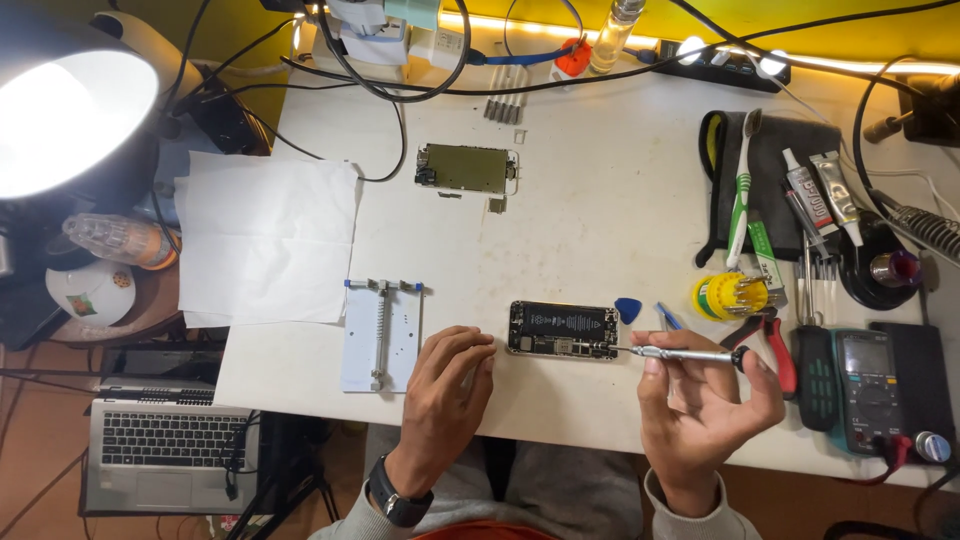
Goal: Using a precision screwdriver to remove internal screws from a smartphone chassis on a repair bench.
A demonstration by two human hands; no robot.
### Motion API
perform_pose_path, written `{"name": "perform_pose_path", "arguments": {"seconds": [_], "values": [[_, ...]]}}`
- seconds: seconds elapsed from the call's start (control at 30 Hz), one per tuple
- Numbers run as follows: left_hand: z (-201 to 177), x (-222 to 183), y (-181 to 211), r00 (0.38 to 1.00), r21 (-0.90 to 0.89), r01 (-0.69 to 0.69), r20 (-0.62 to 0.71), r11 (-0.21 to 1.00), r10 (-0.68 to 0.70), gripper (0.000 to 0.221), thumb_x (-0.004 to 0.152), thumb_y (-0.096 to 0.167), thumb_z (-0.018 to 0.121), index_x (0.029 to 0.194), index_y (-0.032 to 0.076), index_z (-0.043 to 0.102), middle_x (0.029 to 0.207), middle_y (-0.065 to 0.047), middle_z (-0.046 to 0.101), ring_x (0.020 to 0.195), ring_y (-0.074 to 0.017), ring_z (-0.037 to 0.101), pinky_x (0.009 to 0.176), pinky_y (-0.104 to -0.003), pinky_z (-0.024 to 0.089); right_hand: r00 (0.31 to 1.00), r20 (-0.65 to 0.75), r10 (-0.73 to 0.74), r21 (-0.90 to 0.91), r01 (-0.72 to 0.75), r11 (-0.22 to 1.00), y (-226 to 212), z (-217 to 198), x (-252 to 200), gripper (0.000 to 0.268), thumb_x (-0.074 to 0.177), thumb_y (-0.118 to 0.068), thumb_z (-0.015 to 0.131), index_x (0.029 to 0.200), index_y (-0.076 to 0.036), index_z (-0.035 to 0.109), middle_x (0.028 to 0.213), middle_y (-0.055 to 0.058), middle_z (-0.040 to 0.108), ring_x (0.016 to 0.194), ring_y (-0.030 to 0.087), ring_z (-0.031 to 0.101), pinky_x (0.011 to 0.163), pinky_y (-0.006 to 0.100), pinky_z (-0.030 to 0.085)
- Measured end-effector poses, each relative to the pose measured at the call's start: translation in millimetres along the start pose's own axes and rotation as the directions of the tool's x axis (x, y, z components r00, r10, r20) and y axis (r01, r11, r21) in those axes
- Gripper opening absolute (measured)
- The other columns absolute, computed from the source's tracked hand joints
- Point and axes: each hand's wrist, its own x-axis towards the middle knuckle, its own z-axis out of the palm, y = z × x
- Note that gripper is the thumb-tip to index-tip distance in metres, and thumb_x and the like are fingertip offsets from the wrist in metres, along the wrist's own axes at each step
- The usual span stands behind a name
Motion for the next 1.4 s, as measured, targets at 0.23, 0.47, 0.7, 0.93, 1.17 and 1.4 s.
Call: {"name": "perform_pose_path", "arguments": {"seconds": [0.23, 0.47, 0.7, 0.93, 1.17, 1.4], "values": [[3.9, -2.5, -6.1, 0.998, 0.171, -0.047, 0.048, 0.984, 0.040, 0.011, 0.094, 0.005, 0.073, 0.102, 0.005, 0.066, 0.113, -0.011, 0.069, 0.115, -0.0311, 0.063, 0.097, -0.046, 0.050, 0.986, 0.120, -0.114, 0.060, 0.107, 0.992, -7.5, 14.7, 7.4, 0.075, 0.097, 0.016, 0.054, 0.150, -0.023, 0.019, 0.103, 0.036, 0.059, 0.088, 0.043, 0.070, 0.087, 0.053, 0.064], [3.8, -4.6, -8.2, 0.997, 0.181, -0.047, 0.066, 0.982, 0.036, 0.019, 0.091, 0.006, 0.076, 0.109, 0.005, 0.069, 0.115, -0.010, 0.069, 0.117, -0.0295, 0.061, 0.100, -0.045, 0.046, 0.975, 0.176, -0.136, 0.090, 0.121, 0.988, -9.5, 26.6, 5.5, 0.080, 0.097, 0.015, 0.061, 0.155, -0.028, 0.027, 0.103, 0.033, 0.061, 0.089, 0.038, 0.073, 0.072, 0.039, 0.066], [-3.4, -4.5, -6.5, 0.986, 0.230, -0.103, 0.149, 0.968, 0.070, 0.023, 0.092, 0.010, 0.075, 0.114, 0.012, 0.067, 0.125, -0.012, 0.062, 0.123, -0.0315, 0.056, 0.100, -0.047, 0.044, 0.964, 0.190, -0.185, 0.017, 0.185, 0.983, -19.1, 36.4, 10.4, 0.077, 0.101, 0.014, 0.059, 0.158, -0.025, 0.024, 0.107, 0.033, 0.062, 0.092, 0.037, 0.072, 0.071, 0.035, 0.064], [-2.1, -6.3, -7.3, 0.984, 0.243, -0.110, 0.166, 0.964, 0.071, 0.032, 0.094, 0.013, 0.072, 0.124, 0.012, 0.063, 0.128, -0.013, 0.060, 0.123, -0.0325, 0.055, 0.100, -0.048, 0.043, 0.966, 0.203, -0.159, 0.036, 0.155, 0.987, -19.4, 44.5, 12.1, 0.074, 0.102, 0.017, 0.057, 0.154, -0.024, 0.024, 0.112, 0.034, 0.059, 0.099, 0.039, 0.072, 0.081, 0.038, 0.065], [-2.9, -4.7, -6.2, 0.983, 0.235, -0.072, 0.178, 0.969, 0.030, 0.039, 0.094, 0.013, 0.070, 0.131, 0.010, 0.058, 0.128, -0.013, 0.059, 0.123, -0.0318, 0.055, 0.101, -0.047, 0.042, 0.974, 0.162, -0.159, -0.007, 0.162, 0.987, -27.9, 50.7, 15.5, 0.069, 0.101, 0.016, 0.054, 0.149, -0.021, 0.020, 0.107, 0.037, 0.060, 0.096, 0.043, 0.070, 0.082, 0.044, 0.063], [-2.4, -4.0, -6.9, 0.975, 0.278, -0.143, 0.204, 0.950, 0.088, 0.035, 0.095, 0.016, 0.071, 0.128, 0.012, 0.060, 0.133, -0.015, 0.058, 0.126, -0.0344, 0.053, 0.100, -0.049, 0.042, 0.970, 0.182, -0.161, -0.008, 0.165, 0.986, -26.3, 50.5, 15.6, 0.070, 0.102, 0.016, 0.053, 0.150, -0.022, 0.020, 0.108, 0.038, 0.060, 0.097, 0.043, 0.070, 0.083, 0.043, 0.062]]}}
